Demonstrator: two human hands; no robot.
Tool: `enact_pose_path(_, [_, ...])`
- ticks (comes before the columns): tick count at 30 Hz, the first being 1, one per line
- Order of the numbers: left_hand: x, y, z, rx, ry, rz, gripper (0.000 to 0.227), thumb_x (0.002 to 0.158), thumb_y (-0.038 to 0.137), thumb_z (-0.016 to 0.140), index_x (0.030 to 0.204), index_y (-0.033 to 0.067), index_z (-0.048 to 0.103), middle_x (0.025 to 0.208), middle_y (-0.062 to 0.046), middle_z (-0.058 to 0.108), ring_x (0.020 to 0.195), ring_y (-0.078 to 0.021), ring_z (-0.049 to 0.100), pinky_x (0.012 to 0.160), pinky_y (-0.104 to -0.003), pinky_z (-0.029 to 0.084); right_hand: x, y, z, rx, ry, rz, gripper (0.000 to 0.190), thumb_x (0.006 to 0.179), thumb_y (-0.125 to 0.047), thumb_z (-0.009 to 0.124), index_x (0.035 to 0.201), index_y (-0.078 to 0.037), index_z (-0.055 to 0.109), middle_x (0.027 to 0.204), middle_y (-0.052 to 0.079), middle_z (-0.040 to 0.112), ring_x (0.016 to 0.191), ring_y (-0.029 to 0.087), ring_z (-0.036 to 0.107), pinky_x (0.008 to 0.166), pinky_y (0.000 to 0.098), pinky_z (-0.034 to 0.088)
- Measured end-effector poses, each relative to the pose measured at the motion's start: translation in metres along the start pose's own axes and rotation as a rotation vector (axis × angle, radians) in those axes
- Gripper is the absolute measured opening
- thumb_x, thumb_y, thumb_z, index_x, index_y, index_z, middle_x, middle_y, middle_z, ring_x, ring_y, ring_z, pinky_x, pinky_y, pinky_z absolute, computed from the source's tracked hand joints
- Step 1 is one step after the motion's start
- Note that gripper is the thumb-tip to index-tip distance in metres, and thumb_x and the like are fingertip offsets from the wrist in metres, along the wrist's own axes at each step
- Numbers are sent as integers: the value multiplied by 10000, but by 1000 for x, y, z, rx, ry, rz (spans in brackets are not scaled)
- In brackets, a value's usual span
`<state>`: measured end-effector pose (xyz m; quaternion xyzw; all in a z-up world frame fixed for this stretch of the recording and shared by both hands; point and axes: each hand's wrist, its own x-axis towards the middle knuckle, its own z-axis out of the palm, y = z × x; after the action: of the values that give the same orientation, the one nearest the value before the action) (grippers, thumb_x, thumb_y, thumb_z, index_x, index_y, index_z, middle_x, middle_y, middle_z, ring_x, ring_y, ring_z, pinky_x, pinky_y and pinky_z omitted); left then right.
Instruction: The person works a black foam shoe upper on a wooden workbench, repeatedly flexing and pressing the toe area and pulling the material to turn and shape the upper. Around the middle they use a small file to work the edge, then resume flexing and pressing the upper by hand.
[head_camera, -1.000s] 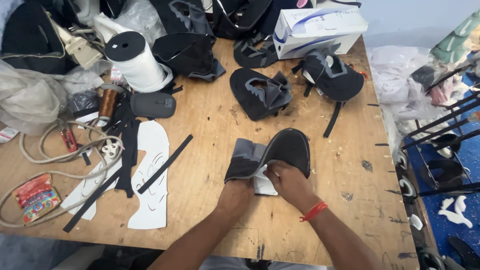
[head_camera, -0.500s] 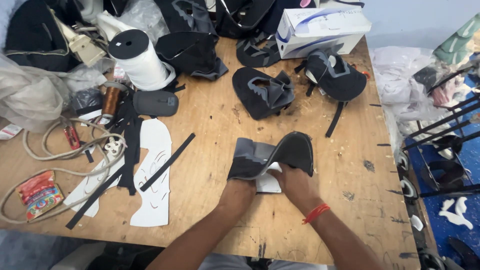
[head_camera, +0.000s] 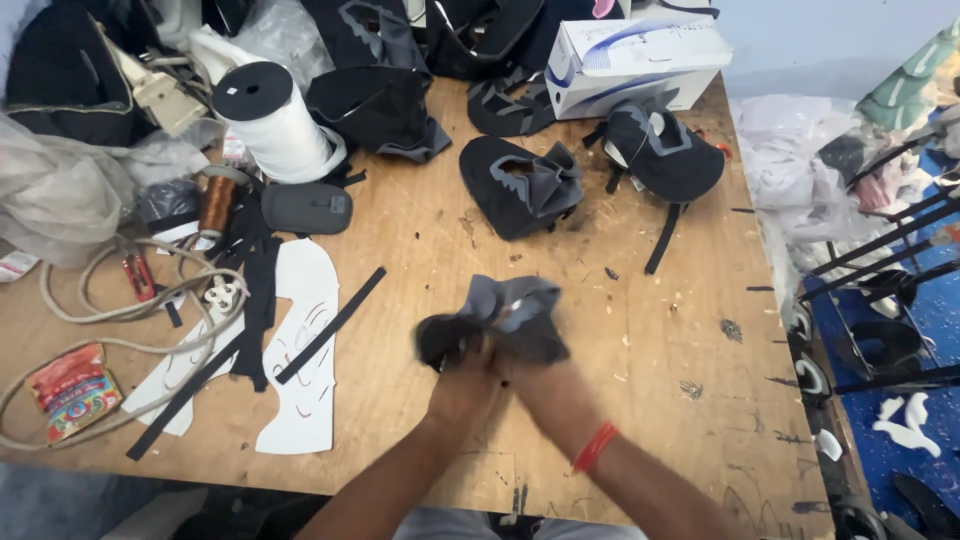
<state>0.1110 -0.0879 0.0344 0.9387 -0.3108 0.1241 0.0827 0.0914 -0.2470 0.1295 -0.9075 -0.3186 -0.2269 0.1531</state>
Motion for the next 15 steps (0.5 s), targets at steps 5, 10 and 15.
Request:
enact_pose_path(5, [-2,-6,11,55,-133,56,595,882,167,543,1405,-111,485,1471,-282,489,1282,-374,551,1076,-486,438,-14,40,8,17,-673,653,478,1024,-200,529,1495,-129,485,1266,157,678,1125,317,682,923,426,548])
enact_pose_path(10, [2,-13,27,-77,-308,29,495,977,109,495,1426,-99,513,1301,-263,629,1163,-340,658,998,-422,518,-25,49,28,62,-488,663,415,995,-270,553,1397,-167,542,1225,131,689,1072,325,688,842,470,561])
enact_pose_path(15, [8,-6,8,-177,-83,-3,580,921,113,517,1461,-95,478,1288,-279,622,1135,-362,651,946,-430,517,-27,54,39,161,-353,652,372,965,-242,548,1314,-118,575,1264,152,677,1051,393,672,821,503,555])
